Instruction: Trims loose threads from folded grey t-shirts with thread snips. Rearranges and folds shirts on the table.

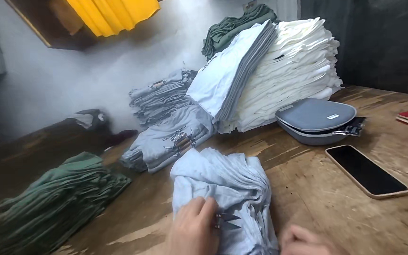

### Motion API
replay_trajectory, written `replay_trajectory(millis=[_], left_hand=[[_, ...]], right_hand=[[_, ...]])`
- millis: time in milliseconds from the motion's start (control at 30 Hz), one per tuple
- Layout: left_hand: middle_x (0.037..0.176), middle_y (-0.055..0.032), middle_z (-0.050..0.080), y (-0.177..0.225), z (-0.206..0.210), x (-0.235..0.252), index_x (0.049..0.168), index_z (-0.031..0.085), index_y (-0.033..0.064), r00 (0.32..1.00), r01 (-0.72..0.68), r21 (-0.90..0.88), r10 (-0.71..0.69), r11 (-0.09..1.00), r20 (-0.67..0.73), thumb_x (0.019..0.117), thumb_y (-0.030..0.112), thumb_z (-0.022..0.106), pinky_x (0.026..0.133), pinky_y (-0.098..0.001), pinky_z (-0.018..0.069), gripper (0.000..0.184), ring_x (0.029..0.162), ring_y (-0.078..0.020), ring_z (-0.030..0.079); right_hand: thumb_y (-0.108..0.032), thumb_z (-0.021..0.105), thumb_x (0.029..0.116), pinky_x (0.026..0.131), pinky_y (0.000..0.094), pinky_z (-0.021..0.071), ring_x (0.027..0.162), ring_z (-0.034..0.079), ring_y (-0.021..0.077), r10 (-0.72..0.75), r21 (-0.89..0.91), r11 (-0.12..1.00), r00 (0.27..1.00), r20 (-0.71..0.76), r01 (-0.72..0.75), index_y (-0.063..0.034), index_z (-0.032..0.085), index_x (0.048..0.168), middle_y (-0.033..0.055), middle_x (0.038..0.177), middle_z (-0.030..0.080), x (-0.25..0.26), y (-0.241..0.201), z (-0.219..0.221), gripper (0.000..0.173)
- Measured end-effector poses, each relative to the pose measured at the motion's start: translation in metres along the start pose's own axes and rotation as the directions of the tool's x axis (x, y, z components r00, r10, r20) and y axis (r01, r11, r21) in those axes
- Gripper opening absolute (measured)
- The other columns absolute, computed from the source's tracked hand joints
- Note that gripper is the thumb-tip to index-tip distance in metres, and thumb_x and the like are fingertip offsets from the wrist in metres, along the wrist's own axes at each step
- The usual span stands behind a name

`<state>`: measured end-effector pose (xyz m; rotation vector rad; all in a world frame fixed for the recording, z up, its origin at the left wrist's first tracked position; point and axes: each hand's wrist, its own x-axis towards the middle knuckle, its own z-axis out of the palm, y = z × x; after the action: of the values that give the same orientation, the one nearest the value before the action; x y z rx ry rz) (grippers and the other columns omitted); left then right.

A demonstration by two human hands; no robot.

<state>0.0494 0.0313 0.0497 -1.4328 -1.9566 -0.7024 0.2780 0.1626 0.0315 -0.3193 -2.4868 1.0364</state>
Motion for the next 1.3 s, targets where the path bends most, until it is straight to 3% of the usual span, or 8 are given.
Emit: replay_trajectory(millis=[167,300,500,767,900,1100,1200,1300], left_hand=[[0.11,-0.0159,0.069,0.017,-0.019,0.005,0.126,0.07,0.0051,0.972,0.09,-0.345,-0.008,0.934,0.233,0.0878,0.025,0.08,0.085,-0.0484,0.0576,0.044,0.097,-0.0291,0.068],[0.093,-0.0084,0.075,0.023,-0.029,0.007,0.103,0.08,0.0103,0.968,0.007,-0.338,0.078,0.941,0.237,0.0925,0.015,0.073,0.078,-0.0437,0.0569,0.014,0.087,-0.0252,0.071],[0.095,-0.0118,0.074,0.037,-0.028,0.009,0.112,0.079,0.0082,0.925,-0.017,-0.372,0.156,0.928,0.346,0.0926,0.016,0.073,0.08,-0.0452,0.0582,0.022,0.088,-0.0289,0.071],[0.098,-0.0172,0.07,0.028,-0.03,-0.006,0.115,0.074,0.0005,0.916,0.181,-0.437,0.01,0.881,0.4,0.0916,0.02,0.077,0.077,-0.0427,0.059,0.031,0.084,-0.0272,0.069],[0.089,-0.0132,0.069,0.018,-0.021,-0.012,0.096,0.076,-0.0015,0.916,0.263,-0.577,-0.013,0.773,0.4,0.0851,-0.002,0.069,0.074,-0.0335,0.0572,0.012,0.082,-0.0189,0.067],[0.083,-0.0029,0.069,0.01,-0.022,-0.003,0.098,0.071,-0.001,0.917,0.36,-0.636,-0.133,0.683,0.377,0.0971,0.004,0.062,0.067,-0.0225,0.0527,0.01,0.072,-0.0025,0.062],[0.082,0.0026,0.068,0.011,-0.015,0.003,0.104,0.072,0.0035,0.881,0.461,-0.63,-0.239,0.625,0.408,0.1011,0.006,0.055,0.064,-0.0197,0.0506,0.017,0.069,0.0009,0.059],[0.095,0.0011,0.073,0.009,-0.007,0.008,0.114,0.071,0.0044,0.848,0.53,-0.665,-0.31,0.526,0.431,0.1015,0.005,0.055,0.07,-0.0199,0.0536,0.021,0.076,0.0,0.065]], right_hand=[[-0.026,0.069,0.0978,0.071,0.0287,0.0531,0.082,0.063,0.014,0.238,0.35,0.928,0.924,-0.3,-0.126,0.0018,0.075,0.091,0.0138,0.1,0.067,0.019,-0.009,0.043,0.029],[-0.012,0.07,0.0938,0.07,0.0242,0.0544,0.081,0.064,0.0114,0.205,0.306,0.951,0.839,-0.504,-0.048,0.002,0.076,0.088,0.0144,0.098,0.067,0.013,-0.004,0.051,0.016],[-0.01,0.075,0.0904,0.068,0.0126,0.0501,0.084,0.06,0.0019,0.047,0.172,0.98,0.726,-0.686,0.099,0.0,0.077,0.087,0.0116,0.098,0.065,0.021,-0.002,0.052,0.011],[-0.041,0.081,0.0855,0.084,0.0524,0.0508,0.093,0.068,0.0307,-0.032,-0.062,0.998,0.925,-0.379,0.009,-0.0068,0.077,0.085,0.0125,0.096,0.074,0.006,-0.002,0.032,0.034],[-0.039,0.087,0.0804,0.082,0.0422,0.0564,0.093,0.066,0.0296,-0.038,-0.016,0.999,0.807,-0.589,0.035,-0.0004,0.072,0.098,0.021,0.103,0.068,0.026,-0.016,0.057,0.044],[0.013,0.064,0.0866,0.088,0.0246,0.0602,0.098,0.071,0.0107,-0.002,0.348,0.891,0.769,-0.64,0.292,0.0048,0.076,0.101,0.012,0.103,0.074,0.057,-0.021,0.072,0.02],[0.012,0.047,0.0969,0.084,0.0265,0.0594,0.091,0.07,0.0076,0.138,0.583,0.772,0.828,-0.543,0.254,0.0109,0.059,0.127,0.0061,0.101,0.074,0.065,-0.015,0.07,0.032],[-0.009,0.054,0.0931,0.089,0.031,0.0523,0.106,0.06,0.0145,-0.074,0.479,0.819,0.885,-0.459,0.317,0.0107,0.061,0.126,0.0138,0.116,0.064,0.064,-0.001,0.068,0.039]])
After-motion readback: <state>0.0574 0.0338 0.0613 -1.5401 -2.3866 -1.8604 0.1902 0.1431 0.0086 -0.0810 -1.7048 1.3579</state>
